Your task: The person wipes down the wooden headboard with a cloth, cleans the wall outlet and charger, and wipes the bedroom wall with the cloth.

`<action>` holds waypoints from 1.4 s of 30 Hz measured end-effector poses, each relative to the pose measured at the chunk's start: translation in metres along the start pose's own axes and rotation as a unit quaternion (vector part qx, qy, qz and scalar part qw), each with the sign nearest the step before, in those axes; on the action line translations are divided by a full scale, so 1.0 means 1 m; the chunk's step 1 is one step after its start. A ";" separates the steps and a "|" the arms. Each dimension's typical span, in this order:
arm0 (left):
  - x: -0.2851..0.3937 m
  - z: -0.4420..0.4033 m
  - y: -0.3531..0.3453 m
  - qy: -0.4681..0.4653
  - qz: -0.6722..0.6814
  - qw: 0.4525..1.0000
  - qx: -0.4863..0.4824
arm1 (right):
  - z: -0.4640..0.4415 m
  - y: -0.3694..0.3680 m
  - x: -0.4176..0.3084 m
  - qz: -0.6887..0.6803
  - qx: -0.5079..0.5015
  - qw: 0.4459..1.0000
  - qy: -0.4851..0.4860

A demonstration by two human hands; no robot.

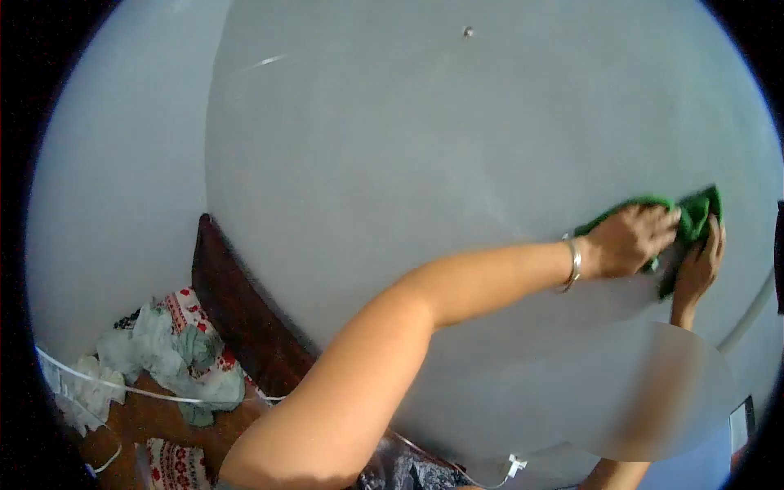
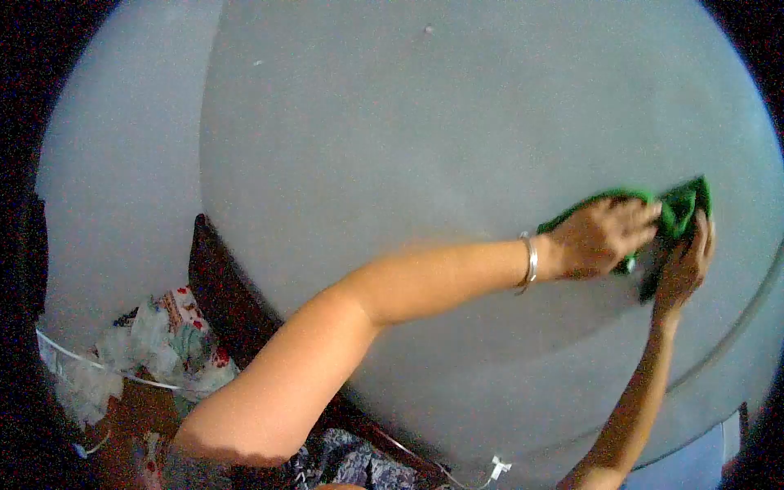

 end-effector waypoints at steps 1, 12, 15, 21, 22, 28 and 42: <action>0.015 0.023 0.000 -0.018 0.032 0.999 -0.012 | 0.035 0.012 -0.011 0.013 -0.021 1.000 -0.019; 0.073 0.275 0.111 0.055 0.056 0.940 -0.331 | 0.325 0.027 -0.200 -0.296 -0.252 0.920 -0.038; 0.024 0.270 0.160 0.046 -0.042 0.952 -0.300 | 0.278 0.012 -0.224 -0.347 -0.182 0.920 -0.022; -0.057 0.130 0.159 0.002 -0.283 0.944 -0.167 | 0.111 -0.013 -0.163 -0.170 0.052 0.984 0.005; -0.062 0.112 0.158 0.034 -0.278 0.946 -0.164 | 0.098 -0.015 -0.160 -0.169 0.051 0.984 0.006; -0.015 0.148 0.123 0.046 -0.193 0.957 -0.213 | 0.150 -0.005 -0.179 -0.090 -0.100 0.991 0.022; 0.022 0.220 0.089 -0.004 -0.068 0.981 -0.184 | 0.239 0.022 -0.152 -0.091 -0.117 0.989 -0.019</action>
Point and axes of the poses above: each hand's wrist, its own z-axis away from the middle knuckle, its own y-axis out of the back of the hand, x = y × z, the point moved 9 cm from there along -z, towards the middle knuckle, and after that the axes turned 4 degrees about x, right-handed, at the moved point
